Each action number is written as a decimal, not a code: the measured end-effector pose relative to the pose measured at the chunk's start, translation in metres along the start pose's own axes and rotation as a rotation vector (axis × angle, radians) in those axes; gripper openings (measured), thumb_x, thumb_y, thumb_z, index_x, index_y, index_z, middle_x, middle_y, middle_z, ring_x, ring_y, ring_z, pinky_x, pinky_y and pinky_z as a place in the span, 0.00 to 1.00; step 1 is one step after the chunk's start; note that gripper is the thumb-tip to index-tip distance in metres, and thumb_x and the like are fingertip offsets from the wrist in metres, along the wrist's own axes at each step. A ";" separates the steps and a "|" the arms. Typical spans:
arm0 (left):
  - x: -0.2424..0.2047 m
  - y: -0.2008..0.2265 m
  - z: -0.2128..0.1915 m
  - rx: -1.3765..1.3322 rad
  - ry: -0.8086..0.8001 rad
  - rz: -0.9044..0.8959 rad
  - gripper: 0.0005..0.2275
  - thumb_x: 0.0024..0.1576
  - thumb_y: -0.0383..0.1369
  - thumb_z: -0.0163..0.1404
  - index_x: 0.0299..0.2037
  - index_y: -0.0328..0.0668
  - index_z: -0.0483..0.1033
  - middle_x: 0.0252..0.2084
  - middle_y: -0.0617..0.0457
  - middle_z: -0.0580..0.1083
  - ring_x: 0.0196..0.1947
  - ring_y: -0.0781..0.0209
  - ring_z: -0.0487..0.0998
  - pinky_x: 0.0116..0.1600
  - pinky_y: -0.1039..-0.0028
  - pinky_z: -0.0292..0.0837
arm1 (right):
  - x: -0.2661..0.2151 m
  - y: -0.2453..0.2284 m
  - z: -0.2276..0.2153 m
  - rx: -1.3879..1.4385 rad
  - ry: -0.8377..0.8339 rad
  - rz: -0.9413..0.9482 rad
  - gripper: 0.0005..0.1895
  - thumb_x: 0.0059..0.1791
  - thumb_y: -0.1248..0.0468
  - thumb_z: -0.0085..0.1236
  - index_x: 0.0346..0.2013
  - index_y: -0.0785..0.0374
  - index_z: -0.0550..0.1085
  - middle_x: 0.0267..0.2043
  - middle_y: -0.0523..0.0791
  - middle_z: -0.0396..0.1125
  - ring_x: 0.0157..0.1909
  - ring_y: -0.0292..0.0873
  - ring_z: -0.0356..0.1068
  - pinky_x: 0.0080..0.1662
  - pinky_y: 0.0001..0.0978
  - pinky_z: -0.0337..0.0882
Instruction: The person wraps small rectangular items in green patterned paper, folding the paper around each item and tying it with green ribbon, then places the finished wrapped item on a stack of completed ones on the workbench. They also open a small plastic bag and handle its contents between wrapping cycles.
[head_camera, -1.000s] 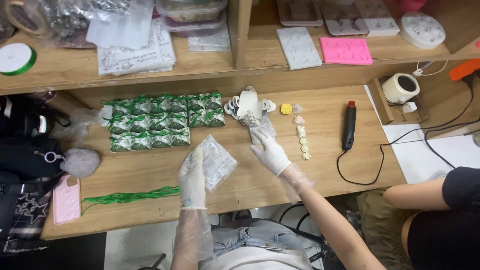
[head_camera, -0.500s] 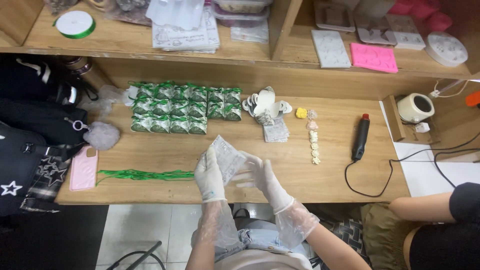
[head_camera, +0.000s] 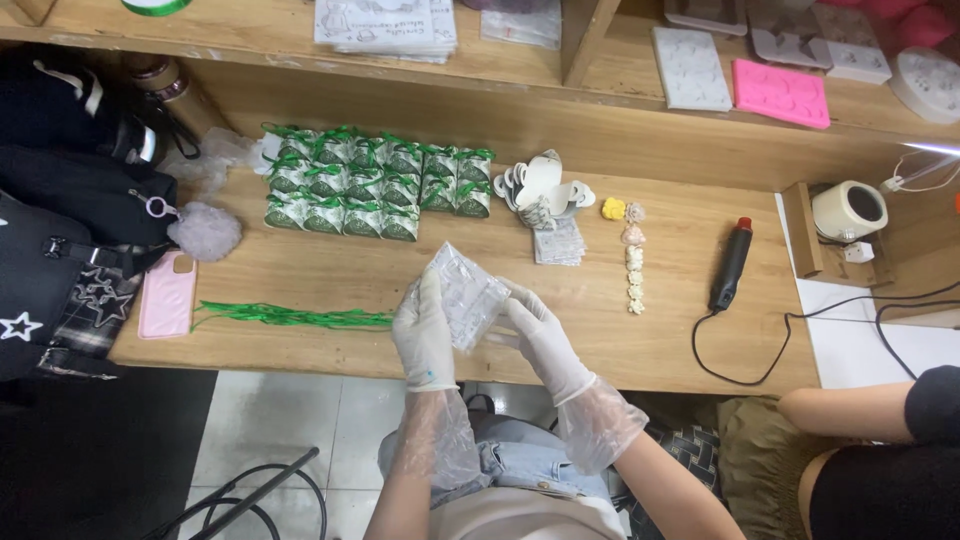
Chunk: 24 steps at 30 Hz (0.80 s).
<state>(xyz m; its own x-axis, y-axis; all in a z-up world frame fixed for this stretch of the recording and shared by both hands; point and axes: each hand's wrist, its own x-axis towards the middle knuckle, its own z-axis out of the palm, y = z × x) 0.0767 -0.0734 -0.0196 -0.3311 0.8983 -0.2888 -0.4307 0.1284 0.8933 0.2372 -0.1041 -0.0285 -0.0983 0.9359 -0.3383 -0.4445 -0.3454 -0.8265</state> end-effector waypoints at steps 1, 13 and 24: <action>-0.001 -0.001 0.002 0.003 -0.002 -0.005 0.13 0.63 0.38 0.51 0.44 0.34 0.82 0.39 0.59 0.80 0.36 0.73 0.75 0.42 0.78 0.74 | -0.002 0.001 -0.004 0.002 0.005 0.002 0.24 0.54 0.57 0.48 0.65 0.58 0.67 0.61 0.43 0.68 0.56 0.40 0.72 0.52 0.35 0.75; -0.031 0.006 0.037 0.138 -0.080 0.102 0.13 0.63 0.35 0.49 0.51 0.34 0.80 0.46 0.55 0.80 0.44 0.70 0.79 0.50 0.78 0.75 | 0.008 -0.003 -0.031 -0.167 0.207 0.093 0.17 0.55 0.55 0.55 0.49 0.65 0.75 0.41 0.44 0.74 0.40 0.39 0.72 0.46 0.34 0.73; -0.003 -0.043 0.044 -0.266 0.000 -0.073 0.13 0.65 0.40 0.48 0.44 0.38 0.79 0.40 0.54 0.80 0.35 0.68 0.80 0.39 0.78 0.77 | 0.002 -0.018 -0.020 0.133 0.017 0.022 0.20 0.51 0.57 0.53 0.57 0.57 0.70 0.50 0.40 0.72 0.42 0.34 0.72 0.40 0.27 0.72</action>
<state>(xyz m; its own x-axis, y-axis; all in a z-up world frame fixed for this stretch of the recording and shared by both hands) 0.1329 -0.0626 -0.0419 -0.2906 0.8909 -0.3492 -0.6592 0.0781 0.7479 0.2623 -0.0979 -0.0233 -0.0945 0.9264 -0.3645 -0.5563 -0.3528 -0.7524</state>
